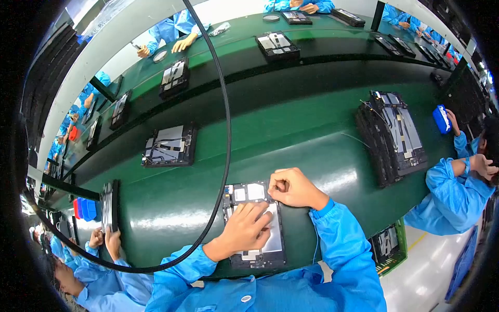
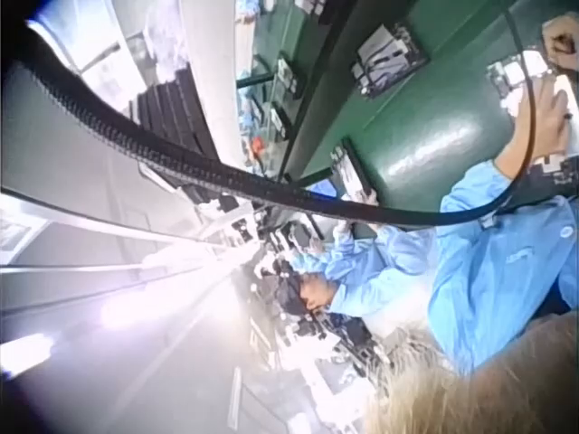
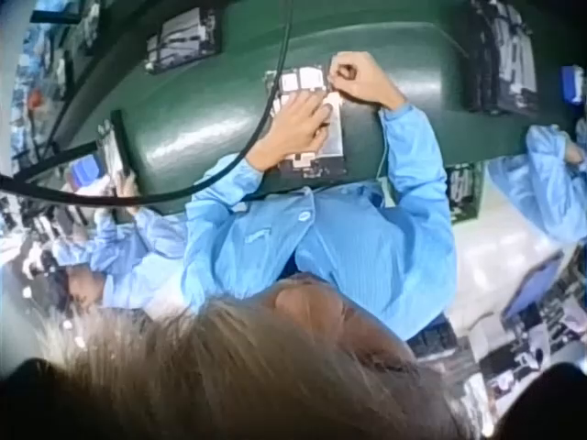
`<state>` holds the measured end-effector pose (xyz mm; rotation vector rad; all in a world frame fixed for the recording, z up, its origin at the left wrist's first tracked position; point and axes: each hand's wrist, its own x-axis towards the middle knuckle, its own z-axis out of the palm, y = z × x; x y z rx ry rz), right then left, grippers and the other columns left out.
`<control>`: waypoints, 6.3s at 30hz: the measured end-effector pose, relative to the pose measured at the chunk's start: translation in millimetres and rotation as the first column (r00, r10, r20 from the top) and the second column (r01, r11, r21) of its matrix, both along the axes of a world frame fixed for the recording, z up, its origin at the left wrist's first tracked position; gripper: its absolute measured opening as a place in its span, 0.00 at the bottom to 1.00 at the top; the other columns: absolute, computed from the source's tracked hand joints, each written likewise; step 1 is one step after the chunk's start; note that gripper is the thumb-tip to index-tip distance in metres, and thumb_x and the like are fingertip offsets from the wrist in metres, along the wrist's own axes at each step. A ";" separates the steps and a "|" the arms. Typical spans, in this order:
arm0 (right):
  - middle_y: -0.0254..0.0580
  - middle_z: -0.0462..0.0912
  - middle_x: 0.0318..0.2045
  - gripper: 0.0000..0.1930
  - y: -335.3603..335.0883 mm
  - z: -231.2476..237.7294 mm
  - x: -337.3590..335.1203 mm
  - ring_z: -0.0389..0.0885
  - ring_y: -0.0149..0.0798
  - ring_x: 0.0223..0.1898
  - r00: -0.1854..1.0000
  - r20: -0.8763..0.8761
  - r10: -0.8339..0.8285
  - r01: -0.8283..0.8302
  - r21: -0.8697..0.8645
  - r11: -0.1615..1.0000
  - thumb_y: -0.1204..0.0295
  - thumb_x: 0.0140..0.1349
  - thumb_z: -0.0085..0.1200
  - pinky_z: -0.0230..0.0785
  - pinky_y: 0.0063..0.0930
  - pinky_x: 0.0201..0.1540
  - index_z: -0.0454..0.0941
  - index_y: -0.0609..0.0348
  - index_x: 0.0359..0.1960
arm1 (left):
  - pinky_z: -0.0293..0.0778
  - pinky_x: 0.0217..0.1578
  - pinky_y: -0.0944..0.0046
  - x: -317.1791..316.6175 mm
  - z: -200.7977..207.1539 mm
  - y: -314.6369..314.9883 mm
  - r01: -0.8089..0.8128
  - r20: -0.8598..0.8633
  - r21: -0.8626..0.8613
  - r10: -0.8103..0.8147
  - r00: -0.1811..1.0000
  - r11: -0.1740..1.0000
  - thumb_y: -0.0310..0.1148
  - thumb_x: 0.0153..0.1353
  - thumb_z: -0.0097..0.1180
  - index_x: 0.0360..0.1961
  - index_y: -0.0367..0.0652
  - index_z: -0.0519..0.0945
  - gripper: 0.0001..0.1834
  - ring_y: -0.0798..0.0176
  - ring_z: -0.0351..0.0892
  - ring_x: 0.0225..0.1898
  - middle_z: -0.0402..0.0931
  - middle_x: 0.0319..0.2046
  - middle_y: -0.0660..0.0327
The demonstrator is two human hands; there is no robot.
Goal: The person assembles the internal components of a tablet by connecting ribbon cables to circuit boards and placing a battery pack into the tablet shell, using tweezers for precise manipulation.
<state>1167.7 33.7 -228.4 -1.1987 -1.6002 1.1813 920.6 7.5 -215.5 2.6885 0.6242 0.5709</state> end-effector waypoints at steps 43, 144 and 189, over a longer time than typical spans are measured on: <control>0.36 0.67 0.19 0.09 -0.4 -21.9 -16.2 0.64 0.31 0.23 0.990 0.055 -0.132 0.119 0.206 0.971 0.71 0.61 0.79 0.51 0.35 0.27 0.97 0.56 0.42 | 0.79 0.49 0.53 -3.0 -6.0 -6.0 -0.051 -0.073 0.147 0.062 0.995 0.988 0.38 0.44 0.74 0.57 0.37 0.84 0.36 0.53 0.80 0.48 0.81 0.65 0.47; 0.34 0.77 0.41 0.10 -26.2 29.0 -120.1 0.77 0.45 0.56 0.743 0.646 0.176 -0.559 0.454 0.694 0.77 0.49 0.66 0.68 0.48 0.64 0.86 0.48 0.34 | 0.77 0.55 0.49 -129.4 -9.3 -7.9 -0.110 0.416 -0.066 0.128 0.900 0.992 0.28 0.52 0.68 0.35 0.44 0.87 0.08 0.54 0.82 0.44 0.83 0.36 0.64; 0.38 0.74 0.34 0.09 -23.2 3.6 -106.3 0.75 0.45 0.43 0.834 0.525 -0.167 -0.244 0.624 0.742 0.78 0.56 0.62 0.66 0.40 0.47 0.79 0.55 0.38 | 0.85 0.50 0.54 -124.8 -16.4 33.3 0.255 0.104 0.433 -0.329 0.939 0.864 0.37 0.53 0.71 0.39 0.40 0.91 0.14 0.56 0.85 0.39 0.86 0.37 0.57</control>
